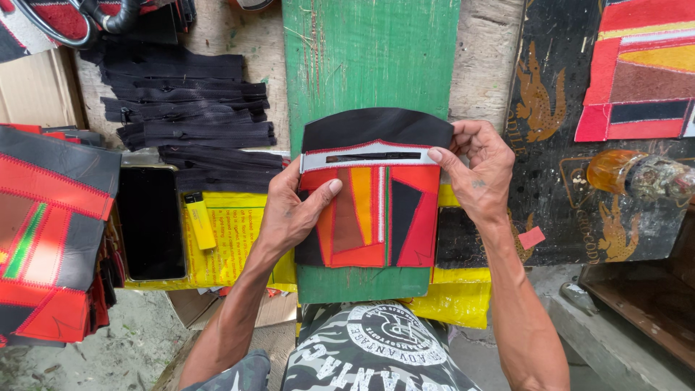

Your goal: The person attaches zippers to patchwork fabric pouches at a work table. They align a black zipper along the top edge of a colorful patchwork panel, fold the fabric over the zipper tape, press it in place, and set the finished pouch onto a growing stack of completed pouches before starting the next one.

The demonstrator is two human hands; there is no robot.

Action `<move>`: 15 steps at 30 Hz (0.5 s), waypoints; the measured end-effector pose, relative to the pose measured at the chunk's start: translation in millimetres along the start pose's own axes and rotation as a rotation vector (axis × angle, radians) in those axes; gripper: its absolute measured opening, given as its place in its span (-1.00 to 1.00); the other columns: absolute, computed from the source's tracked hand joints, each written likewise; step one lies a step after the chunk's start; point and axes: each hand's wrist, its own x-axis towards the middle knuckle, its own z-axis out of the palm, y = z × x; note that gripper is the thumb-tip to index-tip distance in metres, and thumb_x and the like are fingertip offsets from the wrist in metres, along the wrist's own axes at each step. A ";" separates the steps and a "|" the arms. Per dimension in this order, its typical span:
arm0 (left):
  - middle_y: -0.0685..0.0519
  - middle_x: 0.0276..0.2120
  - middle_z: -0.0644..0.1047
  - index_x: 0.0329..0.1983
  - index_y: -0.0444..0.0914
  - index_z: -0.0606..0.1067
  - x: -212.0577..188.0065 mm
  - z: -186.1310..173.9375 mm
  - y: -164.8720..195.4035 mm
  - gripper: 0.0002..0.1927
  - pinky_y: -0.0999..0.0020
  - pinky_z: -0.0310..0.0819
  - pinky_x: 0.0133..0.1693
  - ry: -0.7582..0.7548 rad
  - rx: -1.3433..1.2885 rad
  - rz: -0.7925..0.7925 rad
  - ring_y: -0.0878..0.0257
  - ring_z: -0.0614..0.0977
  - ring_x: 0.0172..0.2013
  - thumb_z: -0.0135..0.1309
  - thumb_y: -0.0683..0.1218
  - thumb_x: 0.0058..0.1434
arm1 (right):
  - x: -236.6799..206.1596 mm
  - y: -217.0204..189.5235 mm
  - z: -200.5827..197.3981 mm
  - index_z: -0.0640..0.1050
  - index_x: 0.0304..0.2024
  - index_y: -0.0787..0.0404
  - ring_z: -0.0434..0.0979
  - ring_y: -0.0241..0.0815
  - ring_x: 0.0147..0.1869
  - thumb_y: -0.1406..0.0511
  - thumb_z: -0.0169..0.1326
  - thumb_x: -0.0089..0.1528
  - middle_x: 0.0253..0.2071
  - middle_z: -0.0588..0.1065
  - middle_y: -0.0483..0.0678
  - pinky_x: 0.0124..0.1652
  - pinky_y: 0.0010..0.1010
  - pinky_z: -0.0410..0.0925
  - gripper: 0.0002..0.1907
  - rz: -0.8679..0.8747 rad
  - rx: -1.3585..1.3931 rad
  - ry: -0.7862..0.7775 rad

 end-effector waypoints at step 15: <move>0.05 -0.08 0.63 0.12 -0.34 0.50 -0.5 -2.8 -1.6 -0.67 0.40 0.60 -0.03 0.002 0.006 -0.010 0.38 0.62 -0.08 0.19 -0.18 0.31 | -1.6 1.9 3.5 0.45 0.01 0.37 0.51 -0.41 -0.10 0.52 0.26 0.26 -0.17 0.52 -0.11 -0.05 -0.56 0.44 -0.68 0.009 0.018 -0.005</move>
